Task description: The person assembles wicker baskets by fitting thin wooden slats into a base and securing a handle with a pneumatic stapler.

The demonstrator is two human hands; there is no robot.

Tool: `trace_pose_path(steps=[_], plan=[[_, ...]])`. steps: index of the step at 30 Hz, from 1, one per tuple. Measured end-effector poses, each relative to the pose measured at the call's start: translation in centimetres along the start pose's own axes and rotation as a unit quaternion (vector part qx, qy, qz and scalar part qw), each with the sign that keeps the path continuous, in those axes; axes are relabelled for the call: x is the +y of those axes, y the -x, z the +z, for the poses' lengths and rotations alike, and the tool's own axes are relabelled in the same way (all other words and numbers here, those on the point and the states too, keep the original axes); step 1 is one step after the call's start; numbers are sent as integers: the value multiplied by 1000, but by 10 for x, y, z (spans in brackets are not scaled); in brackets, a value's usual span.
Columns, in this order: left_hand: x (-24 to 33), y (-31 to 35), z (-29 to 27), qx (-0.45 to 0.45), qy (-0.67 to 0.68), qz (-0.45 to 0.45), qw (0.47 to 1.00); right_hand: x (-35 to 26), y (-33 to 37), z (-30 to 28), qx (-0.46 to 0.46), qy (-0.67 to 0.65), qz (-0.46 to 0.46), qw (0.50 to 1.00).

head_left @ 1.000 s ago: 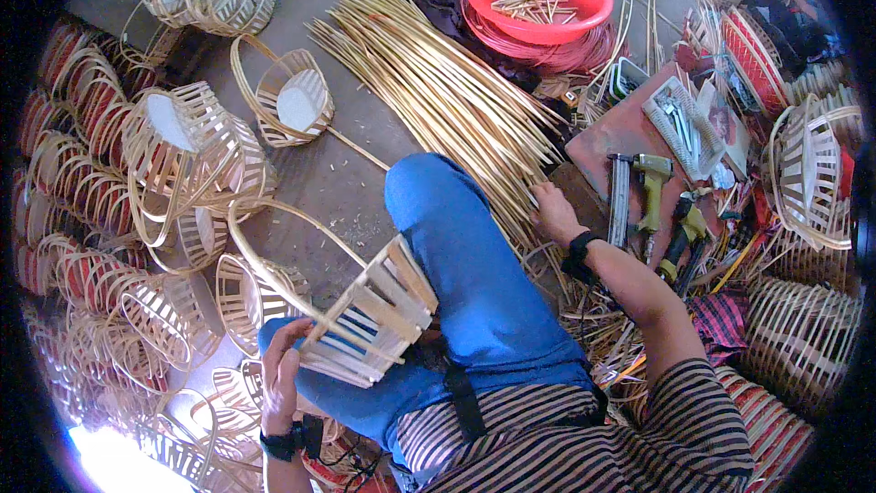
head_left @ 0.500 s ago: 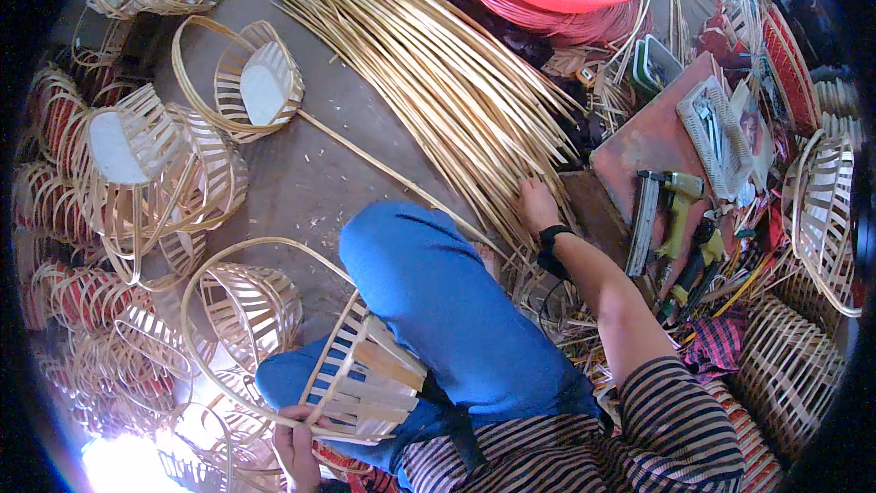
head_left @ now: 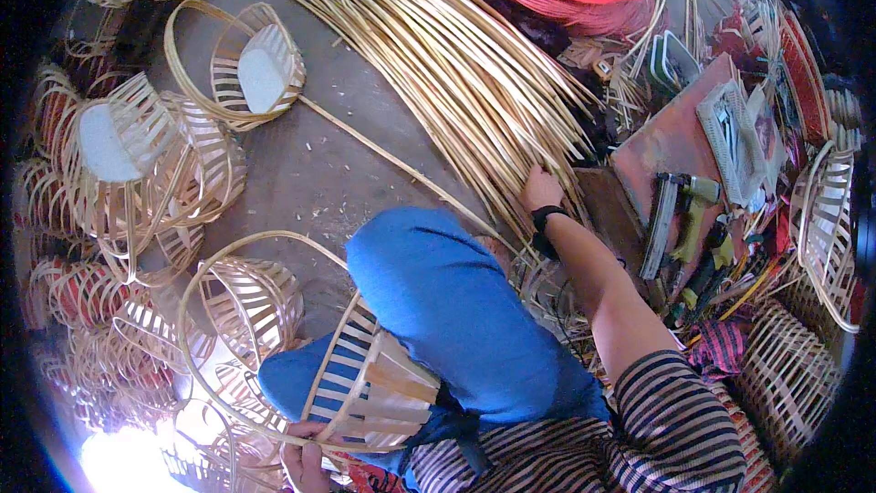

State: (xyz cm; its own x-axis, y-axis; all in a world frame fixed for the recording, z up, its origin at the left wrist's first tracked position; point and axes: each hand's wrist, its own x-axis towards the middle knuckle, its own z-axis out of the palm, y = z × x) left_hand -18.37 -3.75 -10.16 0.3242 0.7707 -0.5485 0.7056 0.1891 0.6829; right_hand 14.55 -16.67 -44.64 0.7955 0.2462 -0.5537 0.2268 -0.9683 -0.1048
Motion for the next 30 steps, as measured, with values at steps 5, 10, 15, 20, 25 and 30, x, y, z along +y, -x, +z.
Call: trace_pose_path(steps=[5, 10, 15, 20, 25, 30], plan=[[-8, -7, 1, -31, 6, -8, 999, 0, 4, 14, 8, -122, 2, 992], [-6, -12, 12, -32, -30, 81, 996, 4, 24, 10, -3, -305, -131, 943], [-1, -21, 25, -62, 85, 112, 988, 21, 37, -20, -110, -580, -85, 803], [3, -32, 33, -100, 75, 146, 981, 32, 67, -85, -259, -616, -37, 743], [18, -34, 33, -103, 80, 181, 975, 48, 79, -127, -321, -642, -76, 692], [18, -44, 32, -117, 79, 180, 974, 75, 100, -142, -480, -717, -84, 498]])
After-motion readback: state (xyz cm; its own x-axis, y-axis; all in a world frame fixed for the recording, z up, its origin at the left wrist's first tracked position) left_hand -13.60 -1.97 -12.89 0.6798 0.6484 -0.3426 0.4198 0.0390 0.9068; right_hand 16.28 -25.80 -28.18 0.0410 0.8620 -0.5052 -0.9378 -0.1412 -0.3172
